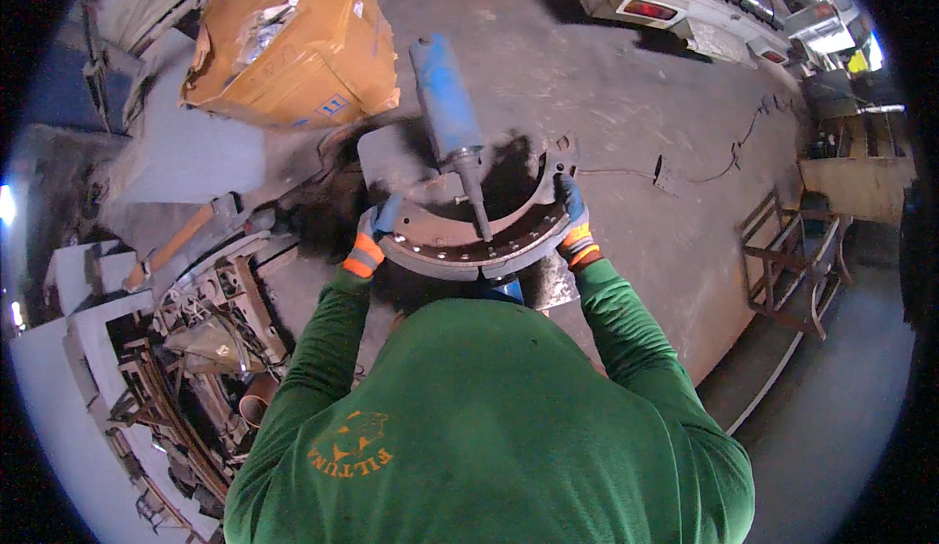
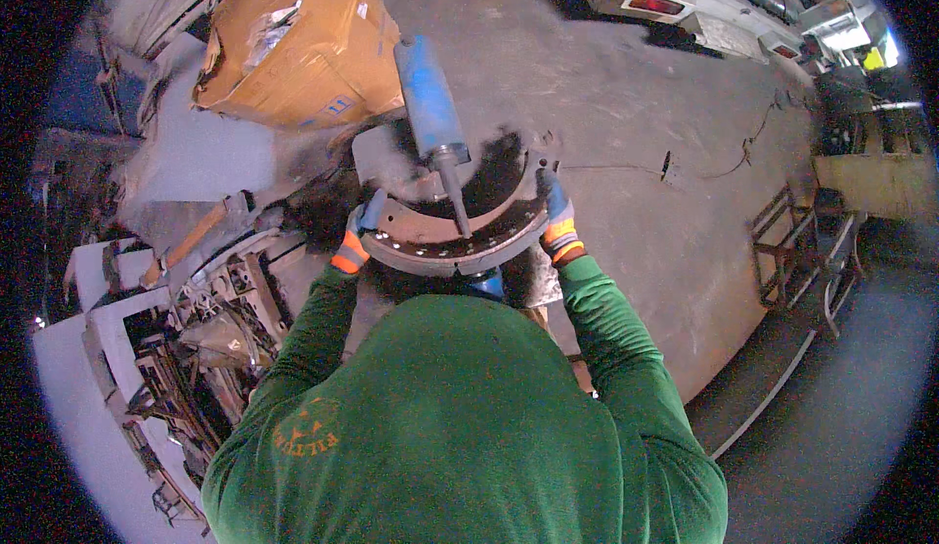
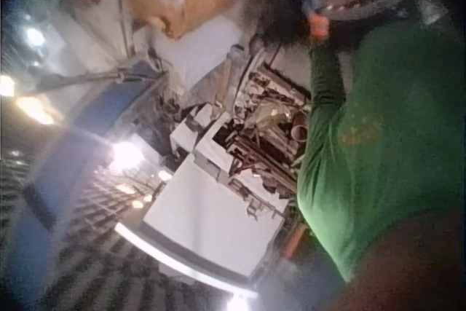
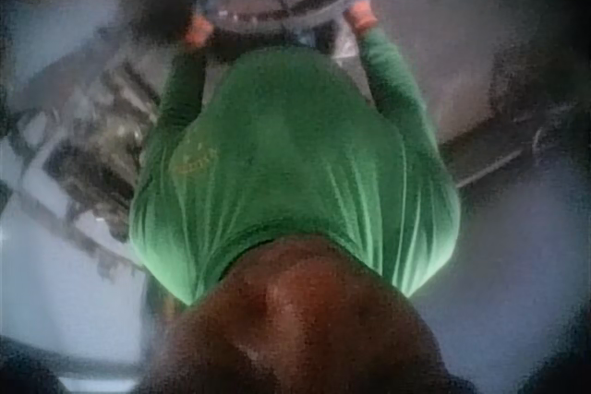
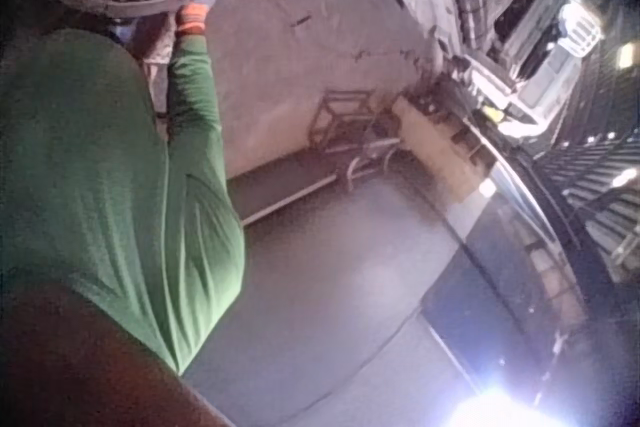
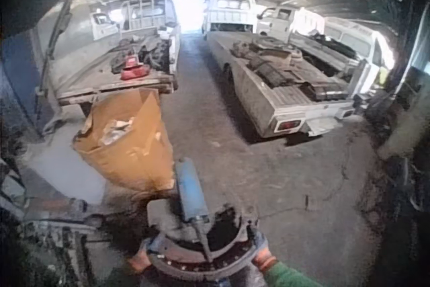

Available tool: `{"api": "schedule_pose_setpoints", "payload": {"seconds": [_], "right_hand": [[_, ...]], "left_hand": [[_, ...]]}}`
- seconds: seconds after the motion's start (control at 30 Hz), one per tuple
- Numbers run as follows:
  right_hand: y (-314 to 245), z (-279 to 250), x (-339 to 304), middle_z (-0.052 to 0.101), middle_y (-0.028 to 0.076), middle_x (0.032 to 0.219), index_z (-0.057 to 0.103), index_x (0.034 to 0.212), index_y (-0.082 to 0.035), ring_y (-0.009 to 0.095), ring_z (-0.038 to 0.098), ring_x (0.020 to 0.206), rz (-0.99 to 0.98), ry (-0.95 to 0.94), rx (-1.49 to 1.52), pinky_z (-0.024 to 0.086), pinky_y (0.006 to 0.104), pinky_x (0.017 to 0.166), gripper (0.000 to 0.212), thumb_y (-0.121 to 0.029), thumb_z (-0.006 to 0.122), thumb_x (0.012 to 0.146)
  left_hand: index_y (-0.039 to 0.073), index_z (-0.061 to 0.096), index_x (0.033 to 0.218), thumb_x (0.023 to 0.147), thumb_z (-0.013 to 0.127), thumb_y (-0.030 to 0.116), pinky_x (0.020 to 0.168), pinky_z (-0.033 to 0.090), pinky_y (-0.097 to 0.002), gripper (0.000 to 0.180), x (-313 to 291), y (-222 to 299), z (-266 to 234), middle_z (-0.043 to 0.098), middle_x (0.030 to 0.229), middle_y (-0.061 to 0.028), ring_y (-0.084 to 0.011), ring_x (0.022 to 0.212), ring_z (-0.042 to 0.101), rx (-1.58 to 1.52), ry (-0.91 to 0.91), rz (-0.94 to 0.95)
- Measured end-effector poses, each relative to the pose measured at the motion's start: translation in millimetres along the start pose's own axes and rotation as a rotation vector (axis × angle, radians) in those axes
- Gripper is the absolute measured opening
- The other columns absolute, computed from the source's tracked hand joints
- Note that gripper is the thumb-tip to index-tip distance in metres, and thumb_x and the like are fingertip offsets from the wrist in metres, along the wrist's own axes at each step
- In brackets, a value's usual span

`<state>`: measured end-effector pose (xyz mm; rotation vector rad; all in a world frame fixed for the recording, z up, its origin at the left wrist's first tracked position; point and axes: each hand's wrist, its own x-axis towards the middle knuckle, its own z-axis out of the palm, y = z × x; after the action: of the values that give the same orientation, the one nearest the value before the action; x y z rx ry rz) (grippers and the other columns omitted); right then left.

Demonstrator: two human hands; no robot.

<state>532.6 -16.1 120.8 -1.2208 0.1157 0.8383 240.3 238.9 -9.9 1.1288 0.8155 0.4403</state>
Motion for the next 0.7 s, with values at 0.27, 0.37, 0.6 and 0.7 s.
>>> {"api": "schedule_pose_setpoints", "payload": {"seconds": [0.27,0.37,0.6,0.7], "right_hand": [[31.5,-42.9,33.5,0.051,0.006,0.124,0.048,0.126,-0.001,0.016,0.047,0.113,-0.053,-0.150,0.026,0.033,0.0302,0.100,0.043,-0.028,0.047,0.093],[23.3,-29.8,18.4,0.049,0.009,0.127,0.045,0.127,0.000,0.018,0.045,0.116,-0.050,-0.087,0.042,0.032,0.0315,0.102,0.043,-0.026,0.045,0.093],[26.7,-32.9,17.5,0.047,0.014,0.130,0.044,0.128,0.002,0.023,0.044,0.121,-0.123,-0.082,-0.081,0.031,0.0334,0.105,0.043,-0.024,0.044,0.093],[41.2,-47.9,34.1,0.047,0.013,0.130,0.044,0.128,0.001,0.022,0.045,0.119,-0.157,-0.113,-0.096,0.032,0.0334,0.104,0.043,-0.025,0.044,0.093]], "left_hand": [[-0.001,0.064,0.098,0.090,0.051,0.036,0.074,0.048,-0.0311,0.041,-13.5,38.5,16.0,0.068,0.089,-0.0104,-0.0130,0.081,0.061,0.132,0.026,-0.070],[-0.002,0.064,0.097,0.089,0.052,0.035,0.074,0.047,-0.0308,0.039,-22.5,72.3,32.3,0.068,0.088,-0.0097,-0.0131,0.080,0.061,0.307,0.001,-0.054],[0.000,0.060,0.109,0.092,0.041,0.029,0.079,0.048,-0.0307,0.039,-19.8,61.2,22.9,0.063,0.101,-0.0057,-0.0144,0.086,0.060,0.347,-0.044,0.047],[0.000,0.062,0.105,0.090,0.048,0.031,0.076,0.048,-0.0300,0.037,-16.2,68.2,33.8,0.065,0.096,-0.0069,-0.0132,0.084,0.060,0.369,-0.037,-0.008]]}}
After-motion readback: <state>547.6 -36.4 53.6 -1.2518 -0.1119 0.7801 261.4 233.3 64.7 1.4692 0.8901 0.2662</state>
